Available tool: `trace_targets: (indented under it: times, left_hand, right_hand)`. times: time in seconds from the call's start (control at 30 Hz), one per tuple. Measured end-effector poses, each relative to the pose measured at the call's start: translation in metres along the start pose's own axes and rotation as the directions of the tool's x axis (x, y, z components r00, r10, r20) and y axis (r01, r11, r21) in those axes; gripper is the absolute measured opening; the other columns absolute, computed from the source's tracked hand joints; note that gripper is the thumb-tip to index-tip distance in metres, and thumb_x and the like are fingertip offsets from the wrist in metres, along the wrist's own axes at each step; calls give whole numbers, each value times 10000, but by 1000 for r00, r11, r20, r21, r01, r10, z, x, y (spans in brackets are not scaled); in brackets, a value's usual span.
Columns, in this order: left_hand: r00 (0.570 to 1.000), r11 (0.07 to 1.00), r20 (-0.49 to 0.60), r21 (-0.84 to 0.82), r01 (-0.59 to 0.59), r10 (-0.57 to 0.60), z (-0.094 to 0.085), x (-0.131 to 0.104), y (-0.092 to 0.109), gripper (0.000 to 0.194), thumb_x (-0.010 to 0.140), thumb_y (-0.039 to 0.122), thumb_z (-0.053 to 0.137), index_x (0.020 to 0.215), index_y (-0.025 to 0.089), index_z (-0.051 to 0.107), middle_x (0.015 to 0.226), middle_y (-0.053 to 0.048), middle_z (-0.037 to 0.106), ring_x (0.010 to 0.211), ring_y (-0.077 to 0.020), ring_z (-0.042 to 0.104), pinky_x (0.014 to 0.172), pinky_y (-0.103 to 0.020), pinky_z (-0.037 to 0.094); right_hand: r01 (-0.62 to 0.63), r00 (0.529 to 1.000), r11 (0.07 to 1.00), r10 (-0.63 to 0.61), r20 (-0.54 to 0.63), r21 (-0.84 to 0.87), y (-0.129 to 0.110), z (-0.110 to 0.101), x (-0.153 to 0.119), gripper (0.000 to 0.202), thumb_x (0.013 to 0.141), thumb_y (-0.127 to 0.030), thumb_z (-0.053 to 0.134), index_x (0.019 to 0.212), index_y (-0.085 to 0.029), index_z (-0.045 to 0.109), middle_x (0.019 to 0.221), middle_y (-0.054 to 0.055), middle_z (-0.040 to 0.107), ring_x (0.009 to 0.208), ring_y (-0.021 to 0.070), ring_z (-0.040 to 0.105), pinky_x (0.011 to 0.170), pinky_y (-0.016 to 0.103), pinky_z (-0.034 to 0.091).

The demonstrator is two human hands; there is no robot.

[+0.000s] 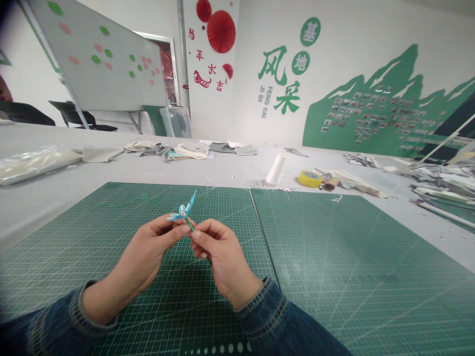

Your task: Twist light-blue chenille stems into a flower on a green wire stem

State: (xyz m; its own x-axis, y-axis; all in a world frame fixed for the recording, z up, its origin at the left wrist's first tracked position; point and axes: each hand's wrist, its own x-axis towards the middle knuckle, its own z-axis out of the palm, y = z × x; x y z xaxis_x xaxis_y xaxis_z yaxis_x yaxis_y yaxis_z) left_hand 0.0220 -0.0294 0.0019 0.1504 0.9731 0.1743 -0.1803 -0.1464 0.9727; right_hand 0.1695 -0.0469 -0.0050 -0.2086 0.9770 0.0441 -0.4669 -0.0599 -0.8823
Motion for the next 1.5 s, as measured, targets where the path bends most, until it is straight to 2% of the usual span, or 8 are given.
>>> trace_targets:
  times: [0.3, 0.57, 0.77, 0.83, 0.97, 1.1, 1.3, 1.5]
  left_hand:
    - [996, 996, -85, 85, 15, -8, -3, -1, -6, 107, 752, 304, 773, 783, 211, 731, 795, 9, 680, 796, -155, 565, 760, -290, 419]
    - [997, 992, -74, 119, 46, -37, -2, 0, 1, 120, 760, 319, 754, 784, 202, 743, 795, -13, 708, 807, -171, 574, 755, -295, 419]
    - [997, 989, -69, 141, 44, -35, -3, 2, -2, 134, 769, 340, 756, 789, 209, 739, 798, -8, 710, 800, -169, 577, 753, -295, 418]
    - [997, 988, -67, 147, 42, -32, -4, 2, -4, 139, 769, 345, 756, 795, 210, 740, 814, -11, 714, 813, -175, 585, 758, -301, 417]
    - [998, 989, -44, 143, 39, -33, -5, 1, -6, 137, 777, 347, 750, 806, 214, 739, 856, -18, 726, 868, -195, 606, 798, -317, 421]
    - [999, 985, -28, 169, 36, -32, -4, 2, -6, 126, 799, 340, 721, 816, 217, 740, 868, -19, 722, 879, -194, 599, 814, -318, 416]
    - [996, 963, -30, 257, 84, -79, -6, 6, -3, 164, 814, 365, 687, 841, 213, 742, 714, 2, 624, 685, -150, 486, 667, -295, 370]
    - [996, 961, -28, 261, 88, -84, -8, 6, -2, 168, 807, 313, 637, 864, 194, 741, 690, -2, 580, 680, -152, 468, 630, -286, 342]
  right_hand:
    - [44, 996, 998, -46, -70, -35, 2, -1, 2, 162, 781, -271, 739, 701, -179, 633, 609, -31, 548, 570, 98, 433, 539, 244, 279]
    - [56, 993, 998, -57, -103, -8, 1, -5, 2, 150, 804, -267, 727, 723, -176, 639, 641, -26, 558, 577, 91, 439, 535, 236, 277]
    - [64, 989, 998, -65, -132, -10, 0, -6, 4, 136, 789, -269, 739, 727, -177, 661, 621, -35, 535, 553, 79, 407, 517, 237, 246]
    - [66, 984, 998, -66, -164, -6, 1, -6, 4, 93, 770, -266, 750, 790, -190, 701, 615, -41, 528, 548, 77, 392, 514, 238, 235]
    - [47, 977, 998, -53, -205, -33, 2, -6, 4, 231, 758, -271, 750, 978, -202, 768, 630, -24, 553, 572, 90, 399, 527, 246, 248]
    - [44, 972, 999, -47, -230, -21, 0, -6, 5, 216, 741, -264, 757, 943, -195, 789, 715, 7, 620, 597, 87, 409, 540, 249, 257]
    - [81, 961, 996, -68, -269, 37, -7, -11, 7, 216, 718, -245, 774, 929, -202, 790, 669, -15, 577, 611, 93, 421, 548, 247, 263]
    - [87, 956, 995, -68, -284, 56, -9, -14, 7, 235, 723, -244, 772, 953, -193, 784, 658, -20, 563, 606, 95, 410, 551, 251, 259]
